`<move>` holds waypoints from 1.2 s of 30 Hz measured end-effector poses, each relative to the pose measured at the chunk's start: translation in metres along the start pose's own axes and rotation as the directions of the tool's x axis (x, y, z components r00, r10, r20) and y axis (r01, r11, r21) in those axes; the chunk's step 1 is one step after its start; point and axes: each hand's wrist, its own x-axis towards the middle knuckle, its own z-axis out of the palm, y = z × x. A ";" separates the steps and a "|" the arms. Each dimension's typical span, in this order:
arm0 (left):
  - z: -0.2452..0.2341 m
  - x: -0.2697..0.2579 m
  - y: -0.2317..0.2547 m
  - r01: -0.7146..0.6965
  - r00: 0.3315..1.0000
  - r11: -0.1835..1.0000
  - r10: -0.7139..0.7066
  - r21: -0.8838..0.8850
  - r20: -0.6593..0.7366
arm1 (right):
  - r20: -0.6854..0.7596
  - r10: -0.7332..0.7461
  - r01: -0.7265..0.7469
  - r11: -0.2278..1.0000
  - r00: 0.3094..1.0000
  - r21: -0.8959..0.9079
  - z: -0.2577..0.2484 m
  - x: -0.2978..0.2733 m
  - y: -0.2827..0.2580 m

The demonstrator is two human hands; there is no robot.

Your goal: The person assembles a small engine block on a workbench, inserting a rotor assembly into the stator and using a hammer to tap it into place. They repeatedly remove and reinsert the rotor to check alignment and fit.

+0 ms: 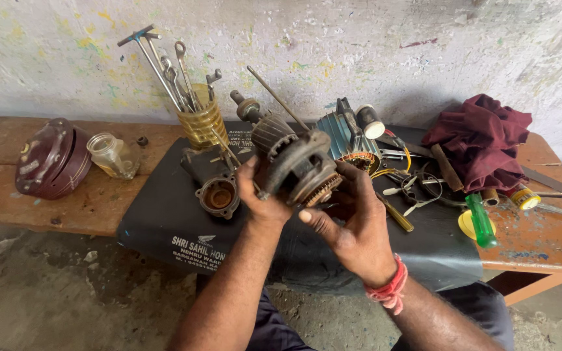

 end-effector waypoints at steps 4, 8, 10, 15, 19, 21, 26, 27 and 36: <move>0.003 0.002 -0.001 -0.039 0.993 0.998 0.043 0.043 -0.106 | -0.073 -0.036 0.045 0.991 0.997 0.127 0.003 -0.001 0.011; 0.017 0.006 0.004 -0.033 0.992 0.999 0.035 0.017 -0.123 | -0.069 -0.003 0.017 0.979 0.998 0.204 -0.004 0.001 0.024; 0.023 0.007 0.009 -0.024 0.999 0.996 0.027 0.081 -0.039 | -0.053 0.022 -0.008 0.966 0.998 0.260 -0.008 0.002 0.032; 0.034 0.006 0.010 -0.030 0.984 0.992 0.050 0.119 -0.169 | -0.017 0.066 -0.058 0.958 0.998 0.280 -0.018 0.005 0.038; 0.043 0.008 0.008 -0.002 0.913 0.997 0.032 0.072 -0.408 | -0.035 -0.070 0.068 0.996 0.997 -0.056 -0.022 0.005 0.030; 0.048 0.009 0.009 0.001 0.882 0.995 0.046 0.101 -0.469 | -0.068 -0.160 0.142 0.967 0.985 -0.214 -0.022 0.007 0.027; 0.070 0.012 0.015 0.093 0.892 0.910 0.104 0.403 -0.440 | 0.003 -0.317 0.302 0.900 0.948 -0.316 -0.021 0.016 0.030; 0.075 0.013 0.015 0.120 0.889 0.889 0.102 0.443 -0.446 | 0.011 -0.330 0.316 0.893 0.944 -0.322 -0.020 0.016 0.033; 0.087 0.009 0.028 0.200 0.950 0.661 0.050 0.723 -0.308 | -0.222 -0.068 0.144 0.925 0.973 0.351 -0.015 0.019 0.064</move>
